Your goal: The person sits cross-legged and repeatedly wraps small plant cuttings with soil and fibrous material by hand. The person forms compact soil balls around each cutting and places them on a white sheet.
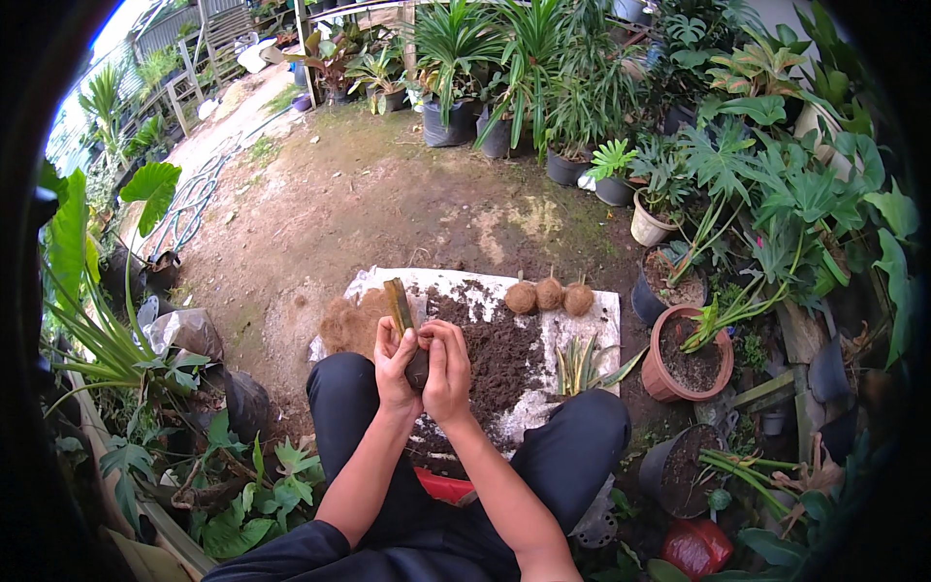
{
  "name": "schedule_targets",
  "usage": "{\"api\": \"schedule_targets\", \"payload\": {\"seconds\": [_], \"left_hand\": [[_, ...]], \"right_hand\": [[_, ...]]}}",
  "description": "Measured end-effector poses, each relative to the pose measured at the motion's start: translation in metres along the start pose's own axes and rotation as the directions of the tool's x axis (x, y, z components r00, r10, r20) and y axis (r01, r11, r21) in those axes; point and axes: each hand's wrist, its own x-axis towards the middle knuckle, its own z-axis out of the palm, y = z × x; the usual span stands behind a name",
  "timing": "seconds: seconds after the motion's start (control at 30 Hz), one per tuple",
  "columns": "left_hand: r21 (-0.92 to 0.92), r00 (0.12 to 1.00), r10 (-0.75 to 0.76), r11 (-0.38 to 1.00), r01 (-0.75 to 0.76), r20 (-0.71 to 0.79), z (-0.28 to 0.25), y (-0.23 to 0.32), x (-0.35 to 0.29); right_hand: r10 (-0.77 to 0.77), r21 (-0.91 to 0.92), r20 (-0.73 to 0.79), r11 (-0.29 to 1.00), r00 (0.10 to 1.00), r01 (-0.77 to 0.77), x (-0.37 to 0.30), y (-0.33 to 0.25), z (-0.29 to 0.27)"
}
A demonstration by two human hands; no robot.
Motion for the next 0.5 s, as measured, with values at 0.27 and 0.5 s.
{"api": "schedule_targets", "payload": {"seconds": [0.27, 0.5], "left_hand": [[-0.07, 0.973, -0.228, 0.972, 0.225, -0.029, 0.0, 0.008, 0.0], [-0.193, 0.918, -0.392, 0.907, 0.375, -0.06, 0.009, 0.019, -0.001]], "right_hand": [[-0.239, -0.188, -0.016, 0.954, 0.971, 0.232, 0.005, -0.003, -0.005], [-0.249, -0.151, 0.157, 0.95, 0.956, 0.273, 0.007, -0.005, -0.017]]}}
